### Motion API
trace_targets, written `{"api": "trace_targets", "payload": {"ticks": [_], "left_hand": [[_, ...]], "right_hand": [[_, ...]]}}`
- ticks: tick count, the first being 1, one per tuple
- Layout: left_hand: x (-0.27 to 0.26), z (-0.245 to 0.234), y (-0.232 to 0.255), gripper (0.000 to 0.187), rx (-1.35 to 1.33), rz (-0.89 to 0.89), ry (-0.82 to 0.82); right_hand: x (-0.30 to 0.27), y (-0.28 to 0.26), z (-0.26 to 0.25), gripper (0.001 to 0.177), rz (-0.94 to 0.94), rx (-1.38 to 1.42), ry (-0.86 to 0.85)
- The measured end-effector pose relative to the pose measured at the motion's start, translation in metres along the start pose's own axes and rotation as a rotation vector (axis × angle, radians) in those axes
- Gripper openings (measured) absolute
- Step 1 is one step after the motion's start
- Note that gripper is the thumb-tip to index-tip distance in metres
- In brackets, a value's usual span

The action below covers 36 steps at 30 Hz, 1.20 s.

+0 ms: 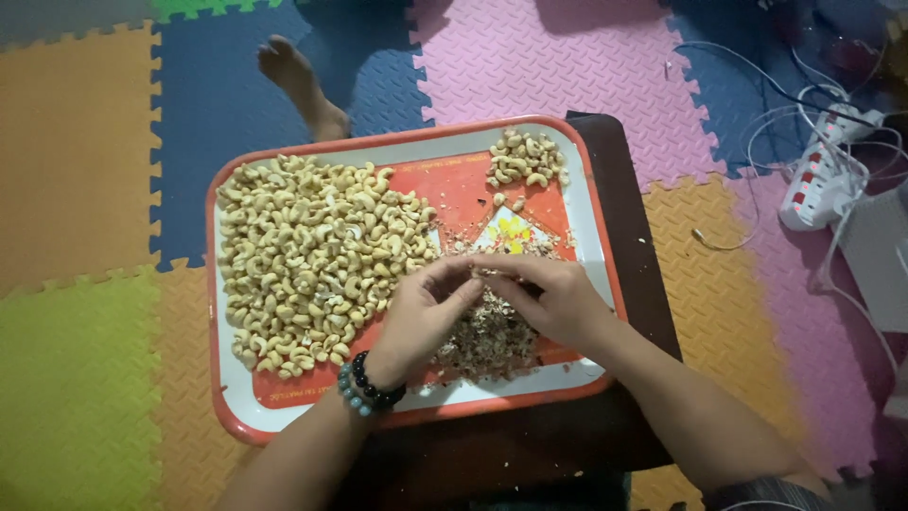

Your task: Manually removing the thin skin from cashew nuts and sorting them into piles on a tray.

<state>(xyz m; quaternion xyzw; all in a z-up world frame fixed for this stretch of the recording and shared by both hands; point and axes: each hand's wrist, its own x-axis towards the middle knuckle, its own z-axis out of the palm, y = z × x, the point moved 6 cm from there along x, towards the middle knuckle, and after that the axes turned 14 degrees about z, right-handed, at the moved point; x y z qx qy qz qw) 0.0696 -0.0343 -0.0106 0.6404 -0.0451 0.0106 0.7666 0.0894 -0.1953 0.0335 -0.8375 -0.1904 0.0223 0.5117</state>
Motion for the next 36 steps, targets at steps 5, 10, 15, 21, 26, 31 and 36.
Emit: {"api": "trace_targets", "payload": {"ticks": [5, 10, 15, 21, 26, 31, 36], "left_hand": [[-0.002, 0.000, -0.011, 0.027, -0.042, -0.053, 0.007], [0.002, 0.000, -0.003, 0.029, -0.016, -0.014, -0.009], [0.003, -0.002, -0.003, 0.028, -0.169, -0.097, 0.091], [0.003, -0.003, 0.003, 0.028, -0.238, -0.110, 0.151], [0.002, -0.003, 0.002, 0.033, -0.184, -0.062, 0.139], [0.002, -0.002, 0.005, 0.037, -0.072, 0.025, 0.137], [0.002, -0.006, 0.012, 0.030, 0.052, 0.083, 0.133]], "right_hand": [[0.001, -0.010, -0.005, 0.022, -0.097, -0.211, 0.063], [0.002, -0.008, -0.006, 0.020, -0.019, -0.027, 0.057], [0.003, 0.002, 0.000, 0.018, 0.070, 0.078, 0.007], [0.000, 0.016, -0.007, 0.023, 0.154, 0.197, 0.034], [0.001, 0.008, -0.007, 0.023, 0.161, 0.226, 0.011], [0.002, 0.014, -0.008, 0.020, 0.171, 0.222, -0.003], [0.003, 0.013, -0.004, 0.020, 0.167, 0.199, -0.038]]}}
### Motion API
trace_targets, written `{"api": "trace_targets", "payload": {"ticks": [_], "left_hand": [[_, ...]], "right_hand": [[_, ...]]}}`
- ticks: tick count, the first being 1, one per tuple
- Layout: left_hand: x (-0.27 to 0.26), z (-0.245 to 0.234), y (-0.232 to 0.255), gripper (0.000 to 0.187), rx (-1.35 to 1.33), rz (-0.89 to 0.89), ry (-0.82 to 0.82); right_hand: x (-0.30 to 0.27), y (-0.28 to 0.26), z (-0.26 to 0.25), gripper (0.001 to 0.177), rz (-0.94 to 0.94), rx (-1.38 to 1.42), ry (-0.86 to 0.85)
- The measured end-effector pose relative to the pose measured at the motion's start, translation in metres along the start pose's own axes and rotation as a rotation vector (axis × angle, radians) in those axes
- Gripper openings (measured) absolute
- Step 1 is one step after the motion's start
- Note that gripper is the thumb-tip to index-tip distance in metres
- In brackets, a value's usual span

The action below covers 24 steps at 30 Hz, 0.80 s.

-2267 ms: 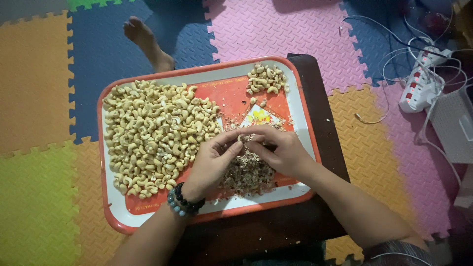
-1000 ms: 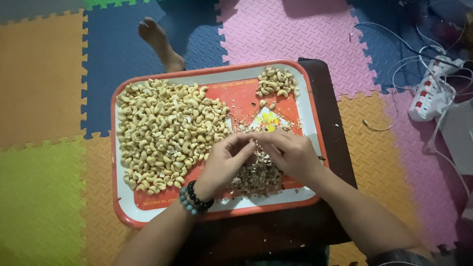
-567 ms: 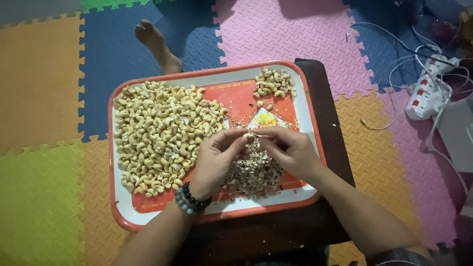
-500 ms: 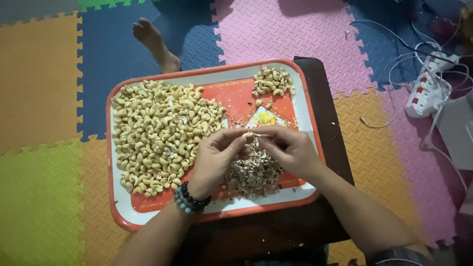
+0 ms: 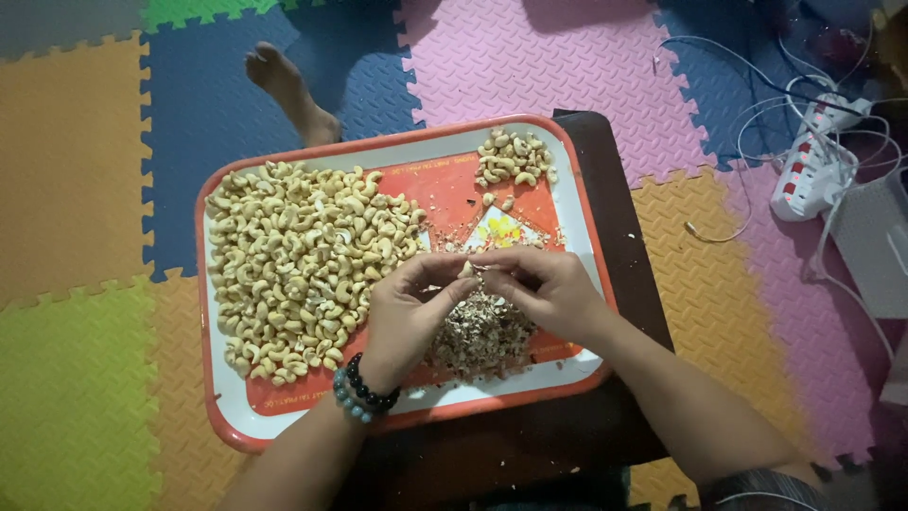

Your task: Manually removing the thin skin from cashew nuts and sorting them into piles on a tray.

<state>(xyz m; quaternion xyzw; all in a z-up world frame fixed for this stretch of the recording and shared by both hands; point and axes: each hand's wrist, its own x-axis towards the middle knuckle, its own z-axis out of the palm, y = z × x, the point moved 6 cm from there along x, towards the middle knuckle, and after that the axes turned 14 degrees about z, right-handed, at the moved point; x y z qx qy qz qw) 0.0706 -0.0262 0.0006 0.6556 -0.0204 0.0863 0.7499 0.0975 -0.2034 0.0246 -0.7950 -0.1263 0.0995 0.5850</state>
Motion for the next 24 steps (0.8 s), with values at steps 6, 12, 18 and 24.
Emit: {"api": "trace_targets", "payload": {"ticks": [6, 12, 18, 24], "left_hand": [[0.024, -0.023, 0.021, 0.019, 0.433, 0.305, -0.003], [0.022, -0.016, 0.040, 0.026, 1.088, 0.501, -0.132], [-0.013, 0.019, -0.030, 0.029, 0.815, 0.509, -0.504], [-0.019, 0.023, -0.017, 0.060, -0.078, -0.154, -0.222]], "right_hand": [[0.020, -0.002, -0.054, 0.038, -0.209, -0.693, 0.539], [0.042, 0.009, -0.036, 0.039, -0.274, -0.875, 0.426], [0.040, 0.018, -0.031, 0.031, -0.386, -1.012, 0.407], [0.011, 0.000, -0.020, 0.044, -0.258, -0.390, 0.226]]}}
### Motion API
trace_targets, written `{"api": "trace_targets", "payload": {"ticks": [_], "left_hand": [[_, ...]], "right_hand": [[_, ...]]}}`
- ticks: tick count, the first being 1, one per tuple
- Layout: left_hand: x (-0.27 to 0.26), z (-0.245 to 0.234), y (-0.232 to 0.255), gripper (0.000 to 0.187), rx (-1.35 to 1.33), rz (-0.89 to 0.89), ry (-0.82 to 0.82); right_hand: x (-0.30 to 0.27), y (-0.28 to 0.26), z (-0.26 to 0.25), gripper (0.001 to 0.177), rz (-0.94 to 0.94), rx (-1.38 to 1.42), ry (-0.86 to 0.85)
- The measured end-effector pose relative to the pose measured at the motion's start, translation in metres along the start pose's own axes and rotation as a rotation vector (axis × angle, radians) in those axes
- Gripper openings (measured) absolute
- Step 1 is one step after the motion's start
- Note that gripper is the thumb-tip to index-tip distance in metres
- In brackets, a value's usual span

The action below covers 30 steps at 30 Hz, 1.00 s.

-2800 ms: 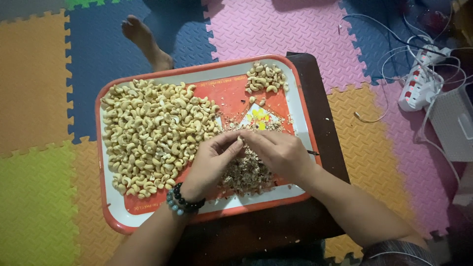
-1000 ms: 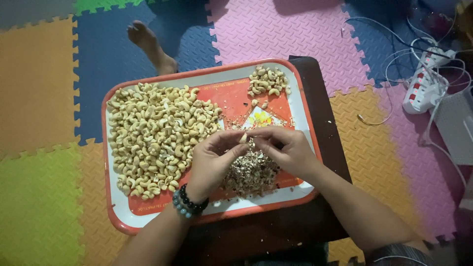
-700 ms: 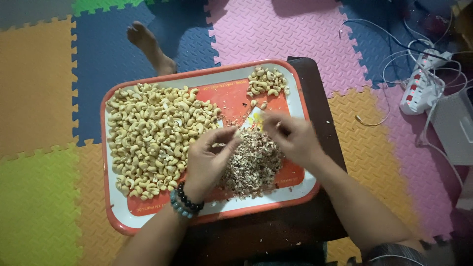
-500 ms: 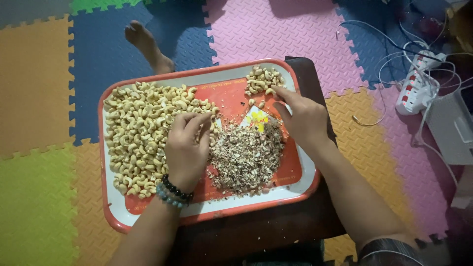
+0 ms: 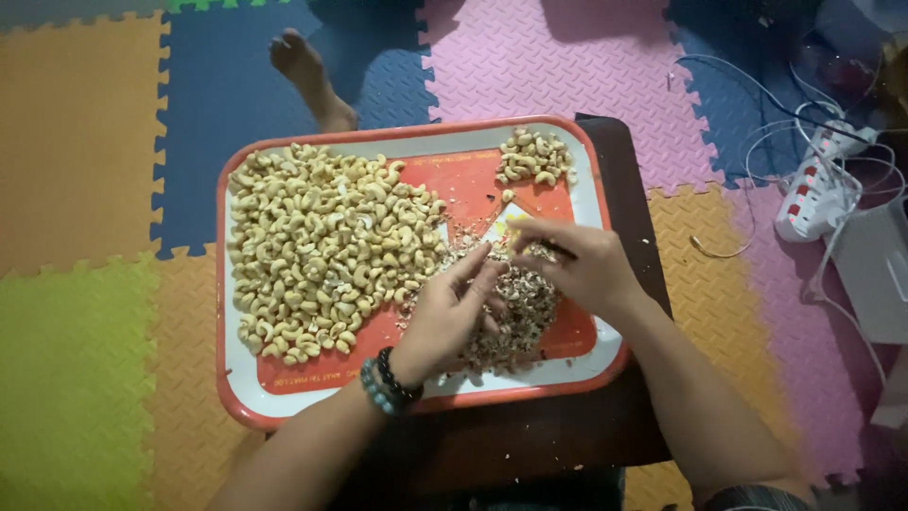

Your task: Manually removing the thin skin from cashew nuts and sorting them into piles on a tray.

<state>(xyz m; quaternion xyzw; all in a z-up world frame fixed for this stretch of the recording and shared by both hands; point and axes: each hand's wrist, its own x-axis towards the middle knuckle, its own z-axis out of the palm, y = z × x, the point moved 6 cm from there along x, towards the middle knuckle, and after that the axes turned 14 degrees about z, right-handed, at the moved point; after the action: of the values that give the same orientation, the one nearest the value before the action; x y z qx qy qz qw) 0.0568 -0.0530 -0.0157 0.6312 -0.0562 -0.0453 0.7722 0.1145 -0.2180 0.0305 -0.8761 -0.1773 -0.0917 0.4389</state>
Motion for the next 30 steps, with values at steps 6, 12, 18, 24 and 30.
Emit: {"api": "trace_targets", "payload": {"ticks": [6, 12, 18, 24, 30], "left_hand": [[0.001, -0.006, -0.014, 0.037, -0.128, -0.098, 0.040], [0.004, -0.007, -0.016, 0.041, -0.211, -0.141, 0.068], [0.000, -0.014, -0.018, 0.033, 0.023, -0.005, 0.048], [0.025, -0.056, 0.057, 0.031, 1.284, 0.339, 0.072], [0.029, -0.050, 0.054, 0.024, 1.441, 0.220, -0.001]], "right_hand": [[-0.006, -0.032, 0.002, 0.038, -0.041, 0.160, -0.190], [-0.004, -0.034, -0.007, 0.054, 0.014, -0.001, -0.088], [-0.008, -0.013, -0.003, 0.027, 0.193, 0.028, -0.087], [-0.005, -0.026, -0.008, 0.027, 0.222, 0.020, -0.077], [-0.004, -0.026, -0.008, 0.028, 0.187, 0.039, -0.095]]}}
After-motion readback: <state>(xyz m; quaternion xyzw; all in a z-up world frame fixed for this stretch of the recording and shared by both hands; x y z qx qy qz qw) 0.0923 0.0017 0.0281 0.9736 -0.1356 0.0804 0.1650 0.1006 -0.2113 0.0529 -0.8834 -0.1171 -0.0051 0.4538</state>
